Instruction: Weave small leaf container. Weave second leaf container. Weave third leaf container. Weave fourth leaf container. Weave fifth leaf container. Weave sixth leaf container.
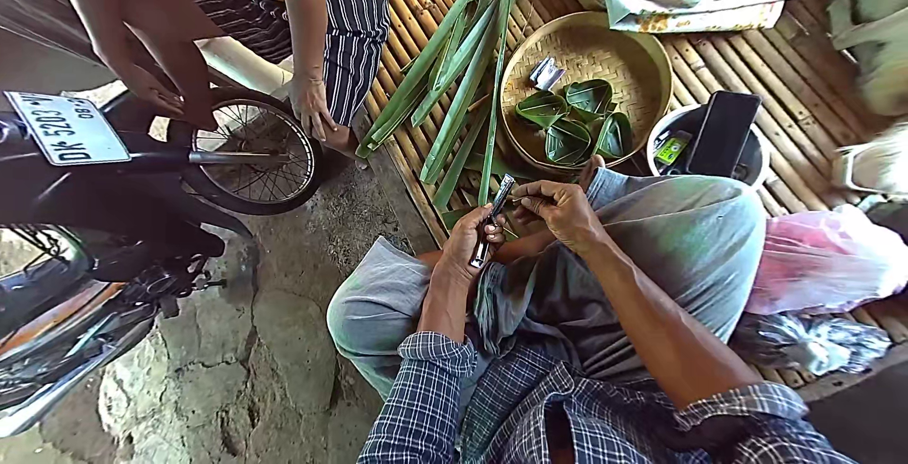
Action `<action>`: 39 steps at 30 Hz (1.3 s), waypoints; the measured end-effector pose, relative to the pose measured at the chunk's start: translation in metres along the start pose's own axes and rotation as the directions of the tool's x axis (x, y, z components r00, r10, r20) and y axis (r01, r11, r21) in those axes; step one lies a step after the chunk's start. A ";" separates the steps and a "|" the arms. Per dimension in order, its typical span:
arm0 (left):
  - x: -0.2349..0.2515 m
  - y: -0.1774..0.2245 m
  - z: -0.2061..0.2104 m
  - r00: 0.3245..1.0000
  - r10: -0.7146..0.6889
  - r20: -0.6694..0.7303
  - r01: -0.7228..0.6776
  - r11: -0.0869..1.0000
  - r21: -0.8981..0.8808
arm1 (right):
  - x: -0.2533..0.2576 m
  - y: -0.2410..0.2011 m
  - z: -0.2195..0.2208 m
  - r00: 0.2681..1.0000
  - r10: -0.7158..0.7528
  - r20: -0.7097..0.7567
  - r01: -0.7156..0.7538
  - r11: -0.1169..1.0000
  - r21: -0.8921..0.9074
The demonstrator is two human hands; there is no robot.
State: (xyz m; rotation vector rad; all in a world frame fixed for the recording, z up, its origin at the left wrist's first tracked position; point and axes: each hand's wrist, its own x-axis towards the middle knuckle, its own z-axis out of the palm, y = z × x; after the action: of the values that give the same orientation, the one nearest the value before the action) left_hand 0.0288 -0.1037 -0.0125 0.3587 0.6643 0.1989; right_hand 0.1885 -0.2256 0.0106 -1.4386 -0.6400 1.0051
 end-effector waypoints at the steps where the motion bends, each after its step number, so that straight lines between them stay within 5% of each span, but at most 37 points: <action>1: 0.000 0.000 -0.001 1.000 -0.007 0.010 0.007 1.000 0.011 | 0.000 0.001 0.000 1.000 -0.030 -0.006 0.029 0.999 -0.041; 11: -0.001 0.001 0.002 0.999 -0.052 0.013 0.051 0.998 0.019 | 0.003 0.020 0.005 0.886 -0.463 -0.012 0.399 0.778 -0.485; 24: -0.003 0.000 0.004 0.988 -0.128 0.082 0.133 0.990 -0.056 | 0.006 0.027 0.008 0.814 -0.576 0.076 0.511 0.647 -0.566; 33: -0.002 -0.001 -0.001 0.988 -0.117 0.099 0.138 0.960 -0.245 | 0.006 0.021 0.009 0.834 -0.550 -0.051 0.422 0.694 -0.584; 39: 0.008 0.004 0.000 0.969 0.045 -0.244 -0.167 0.845 -0.508 | 0.007 0.017 0.005 0.894 -0.394 -0.214 0.246 0.830 -0.500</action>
State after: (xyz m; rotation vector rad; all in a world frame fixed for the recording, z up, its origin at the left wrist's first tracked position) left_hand 0.0345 -0.0981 -0.0159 -0.1632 0.7813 0.5237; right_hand 0.1845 -0.2199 -0.0069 -1.7809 -0.8940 0.3475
